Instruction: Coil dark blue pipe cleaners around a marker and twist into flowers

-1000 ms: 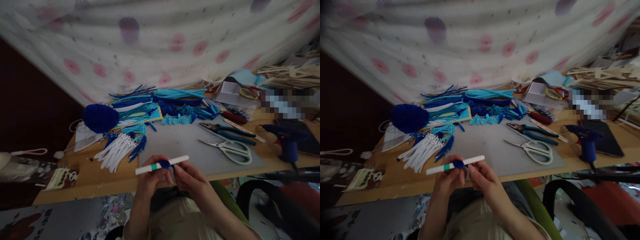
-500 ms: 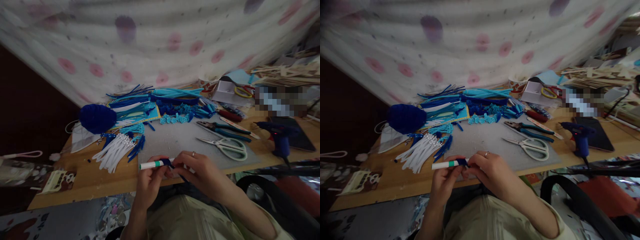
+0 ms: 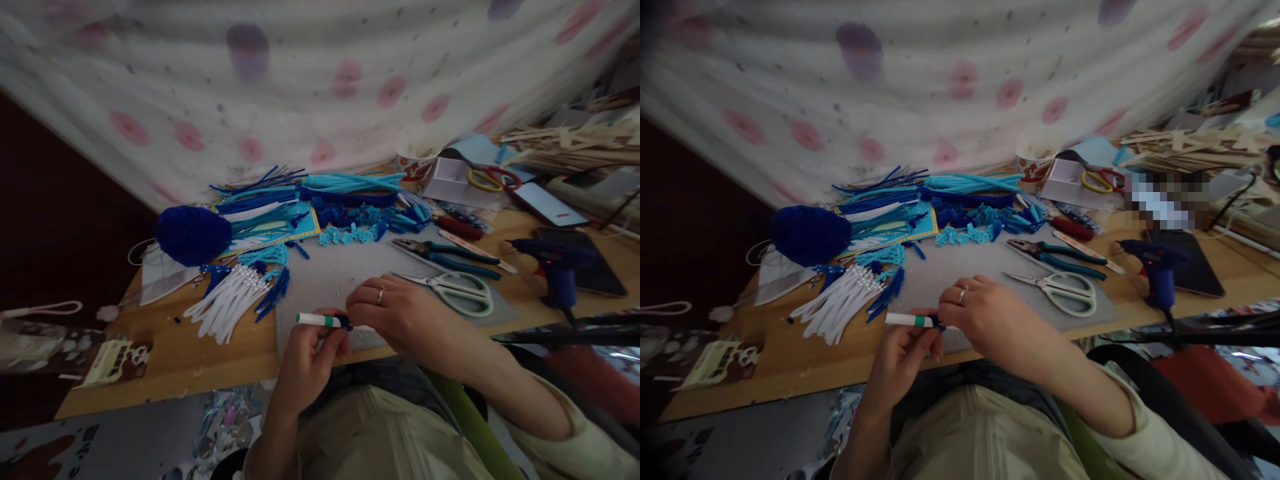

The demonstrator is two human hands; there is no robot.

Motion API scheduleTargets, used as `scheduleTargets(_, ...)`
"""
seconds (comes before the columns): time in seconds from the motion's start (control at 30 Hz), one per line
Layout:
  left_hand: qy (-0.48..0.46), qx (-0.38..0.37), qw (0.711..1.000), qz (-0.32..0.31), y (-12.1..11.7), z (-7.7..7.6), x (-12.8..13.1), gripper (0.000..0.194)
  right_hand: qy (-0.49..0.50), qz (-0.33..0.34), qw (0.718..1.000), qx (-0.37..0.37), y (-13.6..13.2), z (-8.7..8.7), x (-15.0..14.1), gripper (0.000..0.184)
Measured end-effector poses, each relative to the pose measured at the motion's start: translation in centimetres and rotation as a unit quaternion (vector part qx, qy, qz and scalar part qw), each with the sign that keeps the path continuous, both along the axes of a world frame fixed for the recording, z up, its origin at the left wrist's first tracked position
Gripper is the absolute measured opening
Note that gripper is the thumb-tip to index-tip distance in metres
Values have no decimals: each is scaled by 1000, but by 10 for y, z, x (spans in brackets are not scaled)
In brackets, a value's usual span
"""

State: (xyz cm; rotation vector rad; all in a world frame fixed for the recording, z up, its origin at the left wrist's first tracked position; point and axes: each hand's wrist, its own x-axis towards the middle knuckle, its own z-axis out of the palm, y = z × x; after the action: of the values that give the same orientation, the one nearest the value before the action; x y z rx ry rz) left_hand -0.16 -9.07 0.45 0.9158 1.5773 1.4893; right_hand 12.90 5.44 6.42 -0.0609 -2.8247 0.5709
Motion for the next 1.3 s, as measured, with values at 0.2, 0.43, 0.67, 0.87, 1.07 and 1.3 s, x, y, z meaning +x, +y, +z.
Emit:
scheduleTargets(0.2,-187,102,977,-4,3,6,3,25,79,-46,911,-402,4,-14,-1,20)
scheduleTargets(0.43,-281,194,940,7,26,-16,21,23,144,-101,587,-790,-19,-65,-21,31)
scheduleTargets(0.67,-181,174,955,159,36,-31,28,22,297,-240,570,-728,-53,-77,-32,21)
scheduleTargets(0.87,-102,140,957,233,34,-23,32,24,288,-275,694,-599,-56,-62,-26,20)
scheduleTargets(1.07,-30,119,969,215,24,-7,29,24,233,-236,731,-597,-52,-37,-16,12)
scheduleTargets(1.3,183,151,959,154,15,-13,23,18,196,-252,646,-693,-51,-45,-21,37)
